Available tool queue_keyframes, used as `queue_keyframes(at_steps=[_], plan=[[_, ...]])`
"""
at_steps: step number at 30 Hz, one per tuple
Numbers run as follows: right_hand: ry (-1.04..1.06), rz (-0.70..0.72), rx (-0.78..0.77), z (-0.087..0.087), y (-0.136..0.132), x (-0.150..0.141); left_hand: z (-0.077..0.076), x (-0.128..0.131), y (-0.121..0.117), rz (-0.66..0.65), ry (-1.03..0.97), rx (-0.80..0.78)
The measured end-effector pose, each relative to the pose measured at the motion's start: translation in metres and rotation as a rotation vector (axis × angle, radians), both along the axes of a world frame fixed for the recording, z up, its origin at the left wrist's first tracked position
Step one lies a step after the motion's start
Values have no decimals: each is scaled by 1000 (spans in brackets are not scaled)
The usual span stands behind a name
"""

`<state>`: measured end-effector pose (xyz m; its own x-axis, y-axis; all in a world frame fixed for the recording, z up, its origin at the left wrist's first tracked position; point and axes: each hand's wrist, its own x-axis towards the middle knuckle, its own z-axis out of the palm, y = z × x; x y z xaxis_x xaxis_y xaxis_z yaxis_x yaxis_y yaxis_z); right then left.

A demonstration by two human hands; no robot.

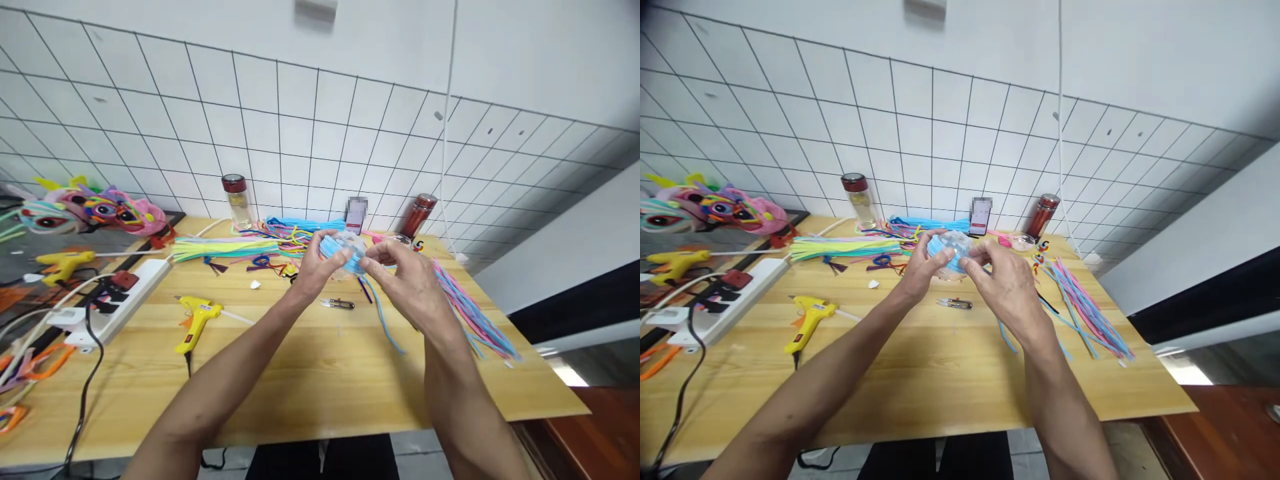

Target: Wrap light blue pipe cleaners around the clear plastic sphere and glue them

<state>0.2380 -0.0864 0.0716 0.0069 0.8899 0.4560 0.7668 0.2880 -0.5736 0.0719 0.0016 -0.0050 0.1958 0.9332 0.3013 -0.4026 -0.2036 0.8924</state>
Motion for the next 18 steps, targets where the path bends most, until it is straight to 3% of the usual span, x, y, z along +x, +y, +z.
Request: queue_keyframes(at_steps=[5, 10, 15, 18], plan=[[23, 124, -75, -2, 14, 14, -5, 2, 2, -4, 47, -22], [41, 206, -28, -7, 24, 21, -9, -1, 4, 30, 86, 6], [48, 222, 15, -13, 30, 19, -6, -3, 0, 182, 162, 92], [32, 183, 64, -16, 29, 18, -3, -3, -3, 181, 128, 115]])
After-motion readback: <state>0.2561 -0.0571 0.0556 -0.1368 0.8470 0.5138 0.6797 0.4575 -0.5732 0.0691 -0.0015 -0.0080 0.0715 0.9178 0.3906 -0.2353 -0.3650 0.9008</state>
